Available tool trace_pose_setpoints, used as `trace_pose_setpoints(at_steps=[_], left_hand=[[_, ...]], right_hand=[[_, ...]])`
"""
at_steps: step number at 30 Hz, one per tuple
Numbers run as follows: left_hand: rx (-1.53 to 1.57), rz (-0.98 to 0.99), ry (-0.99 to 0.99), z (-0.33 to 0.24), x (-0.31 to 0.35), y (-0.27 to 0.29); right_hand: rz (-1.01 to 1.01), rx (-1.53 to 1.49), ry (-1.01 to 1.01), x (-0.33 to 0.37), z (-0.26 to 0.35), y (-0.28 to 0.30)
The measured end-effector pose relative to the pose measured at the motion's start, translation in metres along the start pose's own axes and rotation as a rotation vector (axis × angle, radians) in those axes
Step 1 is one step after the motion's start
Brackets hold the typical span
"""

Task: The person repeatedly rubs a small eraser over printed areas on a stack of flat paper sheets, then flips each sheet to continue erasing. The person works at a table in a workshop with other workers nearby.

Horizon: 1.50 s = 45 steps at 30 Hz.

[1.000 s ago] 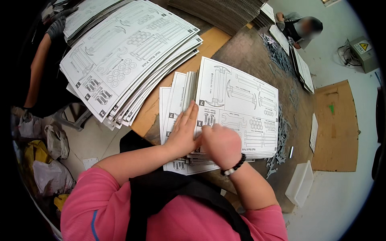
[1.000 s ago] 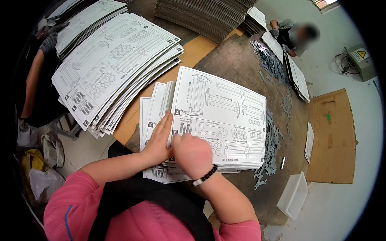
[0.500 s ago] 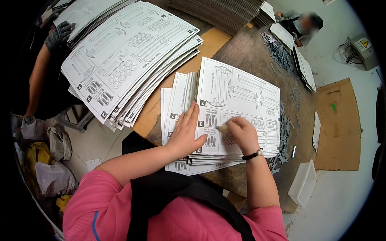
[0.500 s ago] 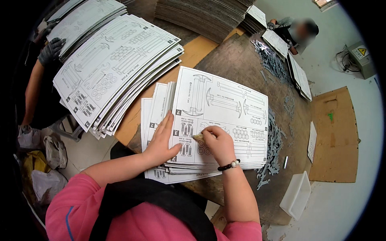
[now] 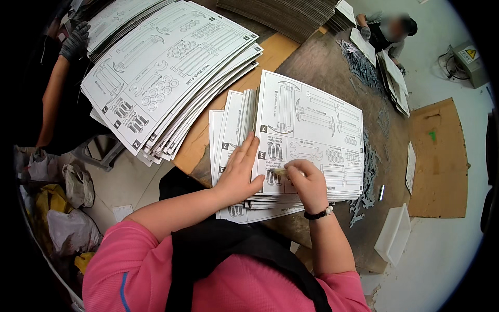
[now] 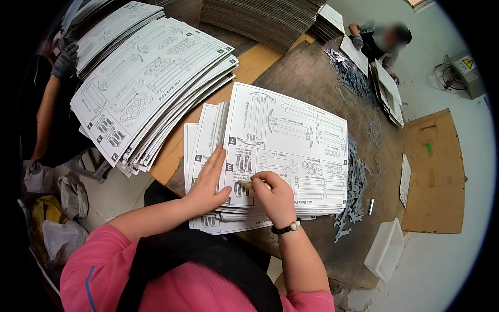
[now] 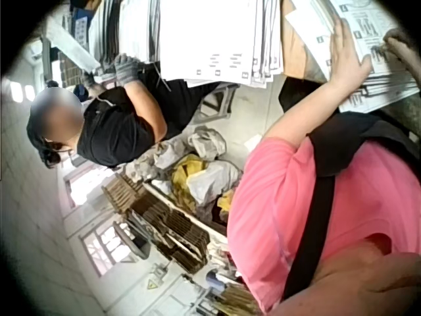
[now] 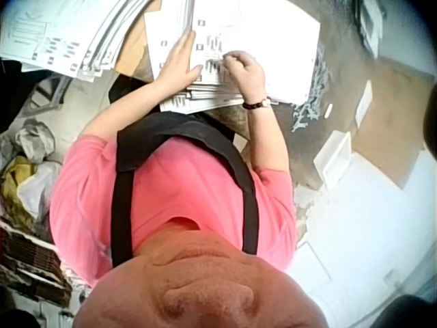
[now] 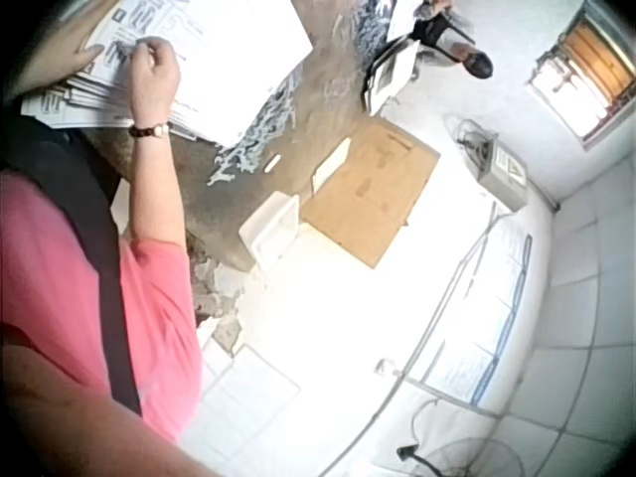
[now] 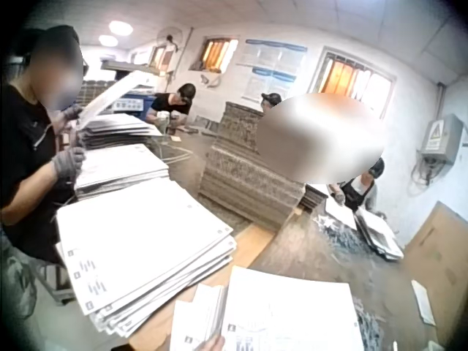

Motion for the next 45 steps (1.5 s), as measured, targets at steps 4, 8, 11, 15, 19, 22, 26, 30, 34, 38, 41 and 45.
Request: trace_pose_setpoints(at_steps=[4, 8, 11, 15, 19, 22, 26, 30, 34, 38, 41, 45], left_hand=[[-0.022, -0.018, -0.020, 0.001, 0.001, -0.005], [0.006, -0.048, -0.005, 0.004, 0.001, -0.008], [-0.016, -0.081, -0.035, 0.007, 0.003, -0.006], [-0.032, -0.055, -0.037, 0.002, 0.001, -0.004], [-0.016, -0.063, -0.046, 0.001, 0.001, -0.004], [-0.040, -0.028, -0.030, 0.000, -0.001, -0.005], [-0.031, -0.046, -0.023, 0.000, 0.000, -0.005], [-0.050, -0.052, -0.018, 0.002, 0.001, -0.005], [-0.110, -0.065, -0.099, -0.007, 0.005, 0.005], [-0.249, -0.041, -0.270, -0.016, 0.016, 0.008], [-0.315, -0.064, -0.323, -0.018, 0.020, 0.003], [-0.334, -0.108, -0.343, -0.017, 0.020, -0.002]], right_hand=[[0.011, 0.093, -0.002, -0.008, -0.009, 0.001], [0.142, 1.026, 0.613, 0.015, 0.041, -0.050], [0.144, 1.133, 0.637, 0.024, 0.046, -0.061], [0.007, 0.291, 0.231, 0.002, 0.020, -0.002], [-0.030, 0.148, 0.084, 0.001, 0.005, 0.010], [-0.018, 0.084, -0.070, -0.007, -0.008, 0.017], [0.045, 0.487, 0.198, -0.006, 0.021, -0.002], [0.221, 1.209, 0.589, 0.023, 0.044, -0.052], [0.026, 0.388, 0.333, 0.009, 0.030, -0.003], [0.029, 0.117, 0.106, 0.028, 0.007, 0.004], [0.012, 0.086, -0.018, 0.024, -0.008, 0.006], [0.031, 0.204, 0.034, 0.019, -0.006, 0.004]])
Point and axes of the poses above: each hand's wrist, its own x-axis away from the middle knuckle, its own y-axis out of the back of the hand, z = x × y, the point moved 5 cm from there along -x, towards the middle knuckle, and after that the axes turned 10 degrees about -x, right-handed, at the moved point
